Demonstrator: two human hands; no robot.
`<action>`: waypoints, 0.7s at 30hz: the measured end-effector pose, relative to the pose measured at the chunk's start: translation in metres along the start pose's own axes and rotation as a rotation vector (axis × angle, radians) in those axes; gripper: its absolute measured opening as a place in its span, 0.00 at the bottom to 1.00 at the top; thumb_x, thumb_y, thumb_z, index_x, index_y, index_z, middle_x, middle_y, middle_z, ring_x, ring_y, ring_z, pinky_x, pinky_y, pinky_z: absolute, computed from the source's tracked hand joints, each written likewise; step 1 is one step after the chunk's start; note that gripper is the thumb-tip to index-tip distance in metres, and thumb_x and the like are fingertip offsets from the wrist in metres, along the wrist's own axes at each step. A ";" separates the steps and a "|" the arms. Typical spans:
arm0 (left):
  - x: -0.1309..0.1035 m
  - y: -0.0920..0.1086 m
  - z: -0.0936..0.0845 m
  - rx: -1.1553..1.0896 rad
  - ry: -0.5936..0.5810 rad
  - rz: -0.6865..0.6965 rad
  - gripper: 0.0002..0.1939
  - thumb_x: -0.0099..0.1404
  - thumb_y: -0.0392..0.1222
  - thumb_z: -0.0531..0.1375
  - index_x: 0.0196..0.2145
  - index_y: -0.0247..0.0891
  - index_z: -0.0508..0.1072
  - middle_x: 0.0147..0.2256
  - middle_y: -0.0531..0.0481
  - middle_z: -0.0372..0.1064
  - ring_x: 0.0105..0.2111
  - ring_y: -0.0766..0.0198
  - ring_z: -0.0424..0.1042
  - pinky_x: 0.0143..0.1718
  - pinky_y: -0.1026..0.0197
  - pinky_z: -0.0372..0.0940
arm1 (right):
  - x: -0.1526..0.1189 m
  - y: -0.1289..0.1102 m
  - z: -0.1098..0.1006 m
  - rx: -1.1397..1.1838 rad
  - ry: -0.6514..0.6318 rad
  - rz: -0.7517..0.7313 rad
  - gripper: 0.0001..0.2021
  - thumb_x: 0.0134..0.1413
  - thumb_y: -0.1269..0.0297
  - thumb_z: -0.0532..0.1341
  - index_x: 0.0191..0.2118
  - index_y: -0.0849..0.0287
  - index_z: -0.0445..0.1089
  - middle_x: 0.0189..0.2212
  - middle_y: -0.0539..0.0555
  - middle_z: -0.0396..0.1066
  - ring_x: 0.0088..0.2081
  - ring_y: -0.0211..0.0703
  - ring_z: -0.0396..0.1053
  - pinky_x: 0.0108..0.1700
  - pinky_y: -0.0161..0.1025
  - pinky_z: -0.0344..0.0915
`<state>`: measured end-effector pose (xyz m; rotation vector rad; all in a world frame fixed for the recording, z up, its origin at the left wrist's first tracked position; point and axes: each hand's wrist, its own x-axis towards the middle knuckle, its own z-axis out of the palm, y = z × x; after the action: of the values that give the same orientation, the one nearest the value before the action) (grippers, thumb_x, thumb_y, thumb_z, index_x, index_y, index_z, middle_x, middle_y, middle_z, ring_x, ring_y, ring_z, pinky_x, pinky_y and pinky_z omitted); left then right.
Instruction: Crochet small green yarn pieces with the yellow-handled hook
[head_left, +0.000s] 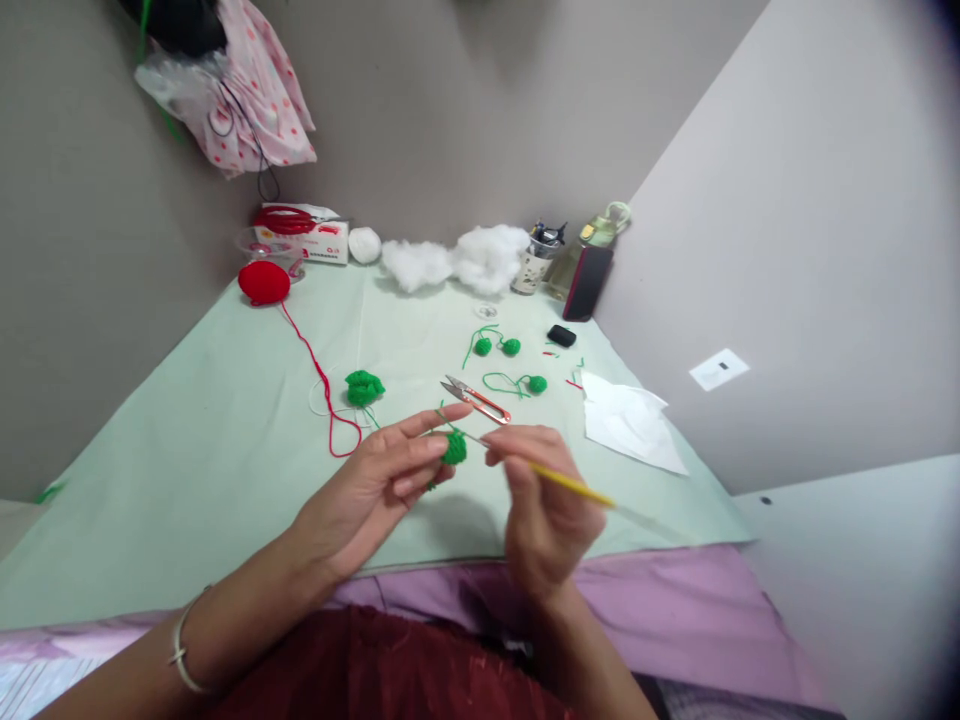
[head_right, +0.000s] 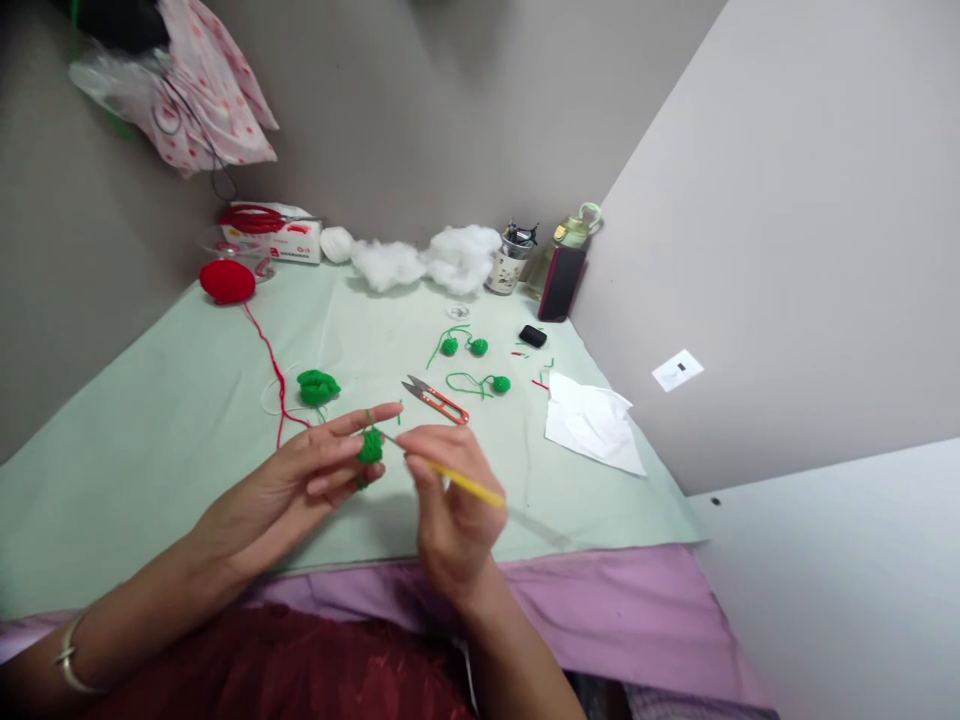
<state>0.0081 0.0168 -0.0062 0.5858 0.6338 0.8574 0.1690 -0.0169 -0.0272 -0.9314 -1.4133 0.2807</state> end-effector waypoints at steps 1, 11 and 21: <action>0.000 0.001 -0.001 0.003 0.008 0.015 0.16 0.61 0.40 0.73 0.48 0.39 0.86 0.23 0.62 0.57 0.21 0.74 0.43 0.47 0.60 0.66 | 0.003 0.000 0.000 0.092 0.025 0.080 0.13 0.69 0.72 0.59 0.45 0.49 0.80 0.34 0.51 0.77 0.34 0.42 0.73 0.40 0.44 0.72; -0.006 -0.002 -0.002 0.303 0.028 0.189 0.18 0.62 0.44 0.72 0.50 0.48 0.84 0.36 0.52 0.71 0.40 0.61 0.67 0.47 0.60 0.63 | 0.006 0.009 0.002 0.384 -0.065 0.372 0.09 0.70 0.62 0.62 0.40 0.54 0.80 0.33 0.51 0.78 0.31 0.38 0.71 0.36 0.39 0.70; -0.008 -0.005 -0.004 0.557 0.140 0.352 0.17 0.65 0.42 0.70 0.52 0.51 0.83 0.37 0.53 0.68 0.38 0.62 0.64 0.46 0.61 0.61 | 0.003 -0.003 -0.004 -0.010 -0.149 0.026 0.11 0.71 0.72 0.57 0.47 0.52 0.76 0.37 0.53 0.80 0.37 0.42 0.77 0.41 0.42 0.75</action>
<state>0.0036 0.0086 -0.0100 1.1723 0.9231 1.0613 0.1719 -0.0188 -0.0226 -0.9535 -1.5408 0.3695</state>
